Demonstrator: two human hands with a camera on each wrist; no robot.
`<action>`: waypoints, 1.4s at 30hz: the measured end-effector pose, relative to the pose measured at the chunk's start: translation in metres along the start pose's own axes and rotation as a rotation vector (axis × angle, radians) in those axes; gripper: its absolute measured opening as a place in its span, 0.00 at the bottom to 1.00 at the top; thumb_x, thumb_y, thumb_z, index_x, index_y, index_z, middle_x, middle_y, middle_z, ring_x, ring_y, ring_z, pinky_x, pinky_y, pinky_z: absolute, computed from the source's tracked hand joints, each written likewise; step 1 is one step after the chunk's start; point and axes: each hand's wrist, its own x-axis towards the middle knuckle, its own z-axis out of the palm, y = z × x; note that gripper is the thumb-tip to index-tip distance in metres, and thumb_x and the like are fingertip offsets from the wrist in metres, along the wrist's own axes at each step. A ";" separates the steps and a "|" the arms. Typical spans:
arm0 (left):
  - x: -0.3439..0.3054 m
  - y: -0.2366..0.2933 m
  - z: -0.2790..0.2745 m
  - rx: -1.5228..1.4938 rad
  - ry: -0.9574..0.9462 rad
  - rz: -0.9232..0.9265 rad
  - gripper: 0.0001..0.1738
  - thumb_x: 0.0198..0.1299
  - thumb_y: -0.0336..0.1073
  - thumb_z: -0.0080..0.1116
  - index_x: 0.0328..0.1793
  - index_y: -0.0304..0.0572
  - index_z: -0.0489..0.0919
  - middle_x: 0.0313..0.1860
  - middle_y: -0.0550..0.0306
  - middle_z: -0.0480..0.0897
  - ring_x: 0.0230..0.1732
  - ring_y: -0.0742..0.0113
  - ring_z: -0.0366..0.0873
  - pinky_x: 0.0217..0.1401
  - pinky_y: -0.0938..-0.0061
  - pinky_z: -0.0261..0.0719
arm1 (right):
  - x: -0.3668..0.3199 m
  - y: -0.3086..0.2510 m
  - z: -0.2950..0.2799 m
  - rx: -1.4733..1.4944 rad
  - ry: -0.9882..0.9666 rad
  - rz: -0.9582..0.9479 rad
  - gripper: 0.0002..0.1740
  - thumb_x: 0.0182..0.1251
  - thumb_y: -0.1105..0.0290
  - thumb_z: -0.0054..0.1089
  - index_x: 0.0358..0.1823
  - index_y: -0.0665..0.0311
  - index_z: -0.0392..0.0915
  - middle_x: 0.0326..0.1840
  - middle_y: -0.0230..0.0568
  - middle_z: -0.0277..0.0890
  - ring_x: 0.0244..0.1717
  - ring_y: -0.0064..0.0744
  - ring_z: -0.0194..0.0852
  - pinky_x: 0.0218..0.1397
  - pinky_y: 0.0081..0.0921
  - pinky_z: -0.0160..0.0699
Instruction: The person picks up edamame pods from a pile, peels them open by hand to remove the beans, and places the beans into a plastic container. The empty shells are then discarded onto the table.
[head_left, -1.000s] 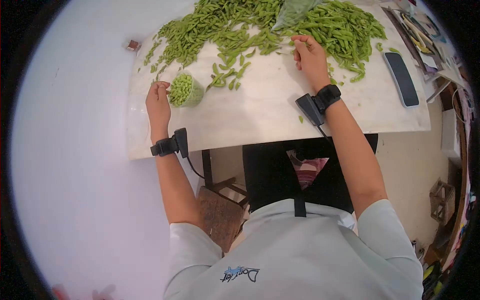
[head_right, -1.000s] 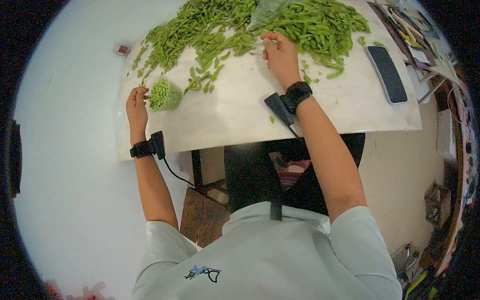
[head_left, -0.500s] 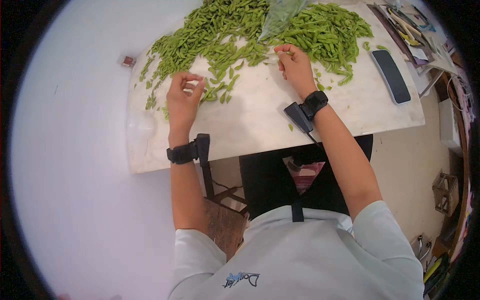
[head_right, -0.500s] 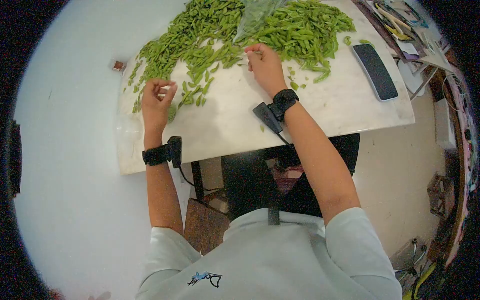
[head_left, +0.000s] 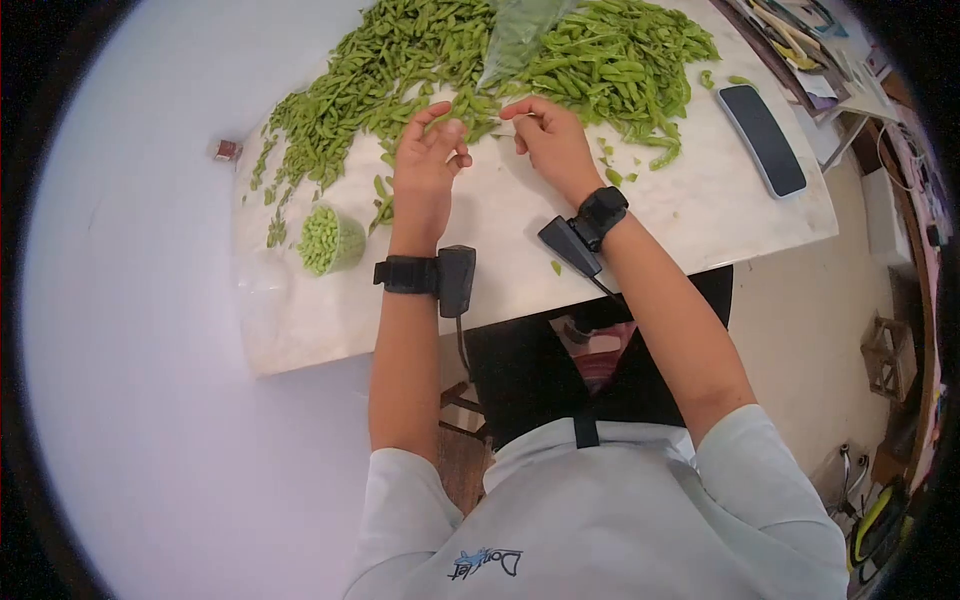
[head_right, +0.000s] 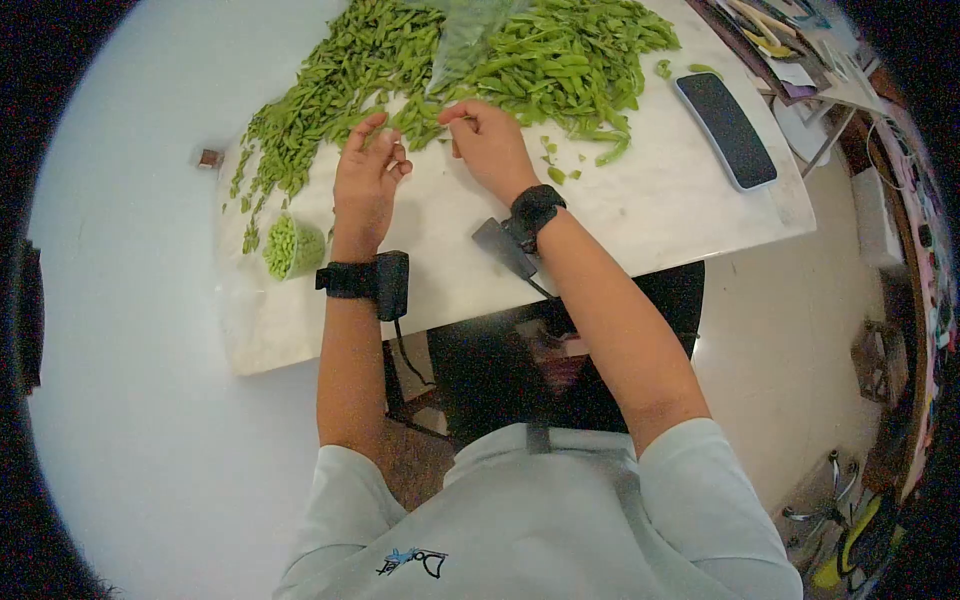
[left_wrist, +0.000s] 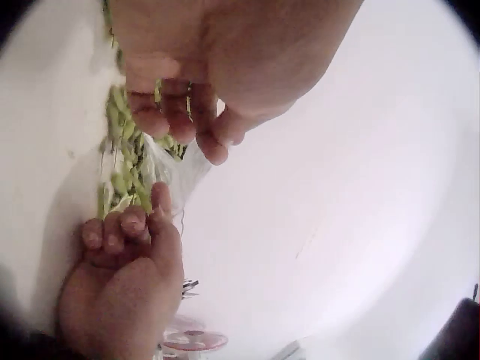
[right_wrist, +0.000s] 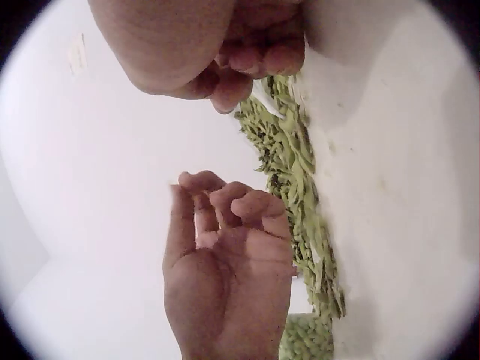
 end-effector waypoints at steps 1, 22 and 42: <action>-0.002 -0.001 0.003 -0.005 -0.005 0.007 0.16 0.66 0.33 0.51 0.58 0.36 0.70 0.39 0.59 0.75 0.37 0.74 0.71 0.39 0.76 0.72 | 0.001 0.002 0.000 -0.005 -0.005 -0.006 0.10 0.64 0.71 0.48 0.38 0.70 0.77 0.20 0.35 0.73 0.22 0.23 0.72 0.28 0.22 0.70; 0.002 -0.008 0.011 0.294 -0.004 0.009 0.15 0.64 0.36 0.55 0.54 0.36 0.73 0.31 0.60 0.81 0.27 0.79 0.71 0.32 0.85 0.68 | -0.003 -0.008 0.003 0.114 -0.058 -0.048 0.11 0.64 0.64 0.59 0.36 0.67 0.79 0.19 0.30 0.73 0.22 0.17 0.69 0.26 0.17 0.66; 0.077 -0.025 0.009 1.473 0.260 0.020 0.19 0.53 0.50 0.61 0.45 0.47 0.83 0.38 0.51 0.84 0.42 0.51 0.82 0.41 0.61 0.78 | 0.001 -0.001 -0.001 0.090 0.093 0.035 0.14 0.71 0.62 0.49 0.32 0.65 0.74 0.17 0.26 0.67 0.14 0.12 0.57 0.16 0.14 0.54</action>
